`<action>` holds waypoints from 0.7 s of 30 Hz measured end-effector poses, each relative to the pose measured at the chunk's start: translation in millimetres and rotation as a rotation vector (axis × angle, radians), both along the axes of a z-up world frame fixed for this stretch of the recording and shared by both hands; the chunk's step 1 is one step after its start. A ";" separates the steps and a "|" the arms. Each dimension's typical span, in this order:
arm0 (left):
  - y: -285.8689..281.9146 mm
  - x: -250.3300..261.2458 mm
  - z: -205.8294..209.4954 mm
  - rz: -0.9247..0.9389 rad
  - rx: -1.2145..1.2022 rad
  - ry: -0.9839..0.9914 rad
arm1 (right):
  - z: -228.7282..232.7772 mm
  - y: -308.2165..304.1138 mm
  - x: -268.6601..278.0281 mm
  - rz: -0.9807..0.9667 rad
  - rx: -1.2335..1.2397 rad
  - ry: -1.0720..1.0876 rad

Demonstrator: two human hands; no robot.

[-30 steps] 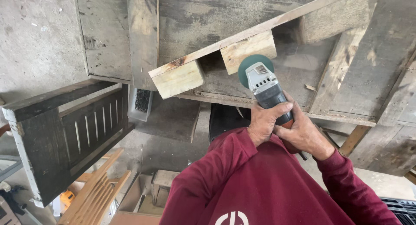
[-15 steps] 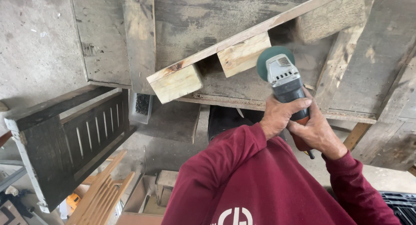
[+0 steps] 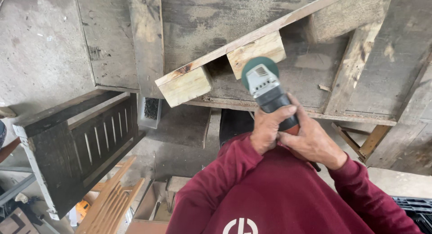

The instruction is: The person uses an angle grinder with a sanding disc to smooth the surface of a wooden pallet. They systematically move the tool across the wood, generating sawdust, and briefly reposition the pallet to access different areas.

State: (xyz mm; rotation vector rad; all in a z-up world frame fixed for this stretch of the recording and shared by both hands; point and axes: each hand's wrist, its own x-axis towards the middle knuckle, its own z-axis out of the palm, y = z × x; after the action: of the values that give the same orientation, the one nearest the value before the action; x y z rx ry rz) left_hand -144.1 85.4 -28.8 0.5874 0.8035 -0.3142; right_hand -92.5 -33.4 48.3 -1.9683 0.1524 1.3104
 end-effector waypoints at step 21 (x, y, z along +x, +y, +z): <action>-21.2 44.5 -9.7 -0.239 -0.064 -0.092 | -10.3 -20.3 6.3 -0.189 0.001 -0.245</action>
State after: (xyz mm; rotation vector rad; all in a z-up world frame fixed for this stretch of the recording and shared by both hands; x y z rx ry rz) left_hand -99.7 64.2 -38.5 0.6345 0.6329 -0.5261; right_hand -86.2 -53.7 38.0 -2.0405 0.2123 0.9415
